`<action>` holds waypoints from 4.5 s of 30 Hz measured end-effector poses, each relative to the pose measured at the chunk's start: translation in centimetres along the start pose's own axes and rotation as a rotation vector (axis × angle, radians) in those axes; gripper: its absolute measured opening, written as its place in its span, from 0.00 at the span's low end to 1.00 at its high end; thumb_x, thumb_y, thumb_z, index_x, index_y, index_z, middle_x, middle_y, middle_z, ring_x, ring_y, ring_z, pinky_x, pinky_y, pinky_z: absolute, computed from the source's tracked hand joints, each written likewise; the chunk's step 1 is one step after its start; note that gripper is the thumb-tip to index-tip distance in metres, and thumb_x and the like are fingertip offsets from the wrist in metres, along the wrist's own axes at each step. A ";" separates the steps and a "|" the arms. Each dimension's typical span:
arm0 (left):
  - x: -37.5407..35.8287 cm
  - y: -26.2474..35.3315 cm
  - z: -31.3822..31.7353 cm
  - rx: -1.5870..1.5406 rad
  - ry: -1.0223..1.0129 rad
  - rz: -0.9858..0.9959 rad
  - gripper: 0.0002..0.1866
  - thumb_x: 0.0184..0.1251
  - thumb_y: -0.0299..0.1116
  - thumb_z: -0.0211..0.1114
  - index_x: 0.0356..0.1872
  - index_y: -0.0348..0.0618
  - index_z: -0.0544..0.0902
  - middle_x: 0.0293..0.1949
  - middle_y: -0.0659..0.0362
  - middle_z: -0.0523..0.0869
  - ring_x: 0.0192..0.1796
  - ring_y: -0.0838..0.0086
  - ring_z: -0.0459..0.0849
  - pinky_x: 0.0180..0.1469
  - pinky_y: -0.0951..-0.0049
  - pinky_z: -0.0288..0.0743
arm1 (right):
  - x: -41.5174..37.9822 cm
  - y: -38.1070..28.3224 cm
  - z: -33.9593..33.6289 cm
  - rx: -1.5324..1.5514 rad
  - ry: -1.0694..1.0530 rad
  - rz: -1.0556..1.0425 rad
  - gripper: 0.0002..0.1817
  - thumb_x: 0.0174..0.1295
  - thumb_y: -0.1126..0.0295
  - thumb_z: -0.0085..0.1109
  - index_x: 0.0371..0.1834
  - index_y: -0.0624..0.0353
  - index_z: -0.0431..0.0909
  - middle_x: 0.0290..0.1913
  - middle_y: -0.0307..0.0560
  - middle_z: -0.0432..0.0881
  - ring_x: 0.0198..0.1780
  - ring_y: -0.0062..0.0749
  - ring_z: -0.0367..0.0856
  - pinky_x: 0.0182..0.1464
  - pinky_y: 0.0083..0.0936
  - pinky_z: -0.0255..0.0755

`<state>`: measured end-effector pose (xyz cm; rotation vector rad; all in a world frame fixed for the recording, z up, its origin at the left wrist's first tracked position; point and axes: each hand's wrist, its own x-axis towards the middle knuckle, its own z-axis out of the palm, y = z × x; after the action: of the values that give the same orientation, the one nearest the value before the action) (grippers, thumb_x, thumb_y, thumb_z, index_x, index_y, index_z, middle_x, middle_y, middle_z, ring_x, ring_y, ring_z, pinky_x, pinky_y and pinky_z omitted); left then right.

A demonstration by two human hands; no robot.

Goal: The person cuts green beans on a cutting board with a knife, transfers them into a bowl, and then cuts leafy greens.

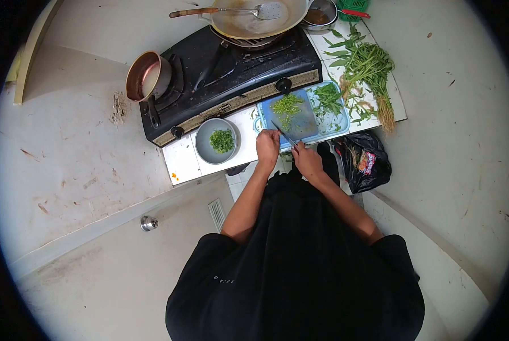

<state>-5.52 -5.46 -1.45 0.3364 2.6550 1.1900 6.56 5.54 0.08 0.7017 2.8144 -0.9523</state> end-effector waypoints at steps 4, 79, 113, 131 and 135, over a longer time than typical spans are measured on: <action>-0.1 0.1 -0.2 0.059 0.034 0.099 0.08 0.65 0.28 0.71 0.38 0.31 0.89 0.36 0.43 0.90 0.36 0.55 0.90 0.41 0.61 0.82 | -0.1 -0.1 0.0 -0.033 0.025 -0.011 0.18 0.73 0.56 0.55 0.51 0.61 0.74 0.30 0.63 0.86 0.34 0.64 0.86 0.39 0.54 0.79; -1.7 -0.3 -1.5 0.061 0.053 0.258 0.07 0.67 0.25 0.65 0.40 0.35 0.89 0.39 0.43 0.88 0.40 0.48 0.86 0.46 0.56 0.80 | 2.7 -1.1 2.0 0.004 0.039 0.018 0.15 0.75 0.56 0.50 0.44 0.60 0.72 0.30 0.62 0.86 0.34 0.63 0.86 0.37 0.54 0.79; -0.1 0.2 -1.3 0.080 0.005 0.274 0.07 0.68 0.26 0.64 0.38 0.33 0.88 0.38 0.41 0.87 0.40 0.46 0.86 0.46 0.55 0.80 | 3.2 -1.1 2.8 -0.036 0.067 0.028 0.17 0.74 0.56 0.53 0.47 0.61 0.72 0.28 0.62 0.86 0.32 0.63 0.86 0.36 0.54 0.79; -0.8 0.1 -0.9 0.030 0.050 0.190 0.06 0.67 0.24 0.64 0.37 0.32 0.87 0.36 0.42 0.86 0.41 0.46 0.85 0.47 0.54 0.78 | 0.4 -0.3 1.0 0.043 0.031 0.027 0.19 0.73 0.54 0.54 0.49 0.60 0.74 0.30 0.64 0.85 0.34 0.66 0.85 0.38 0.58 0.79; -0.7 0.5 -1.3 0.015 0.029 0.138 0.06 0.67 0.26 0.66 0.36 0.32 0.87 0.37 0.42 0.87 0.41 0.47 0.85 0.47 0.55 0.79 | 0.5 -0.7 0.8 0.006 0.001 0.054 0.17 0.73 0.55 0.54 0.48 0.60 0.74 0.29 0.63 0.85 0.33 0.64 0.86 0.37 0.56 0.79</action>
<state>-5.17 -6.20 -0.16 0.5164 2.7053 1.2236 5.75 4.75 -0.27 0.7745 2.7797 -0.9518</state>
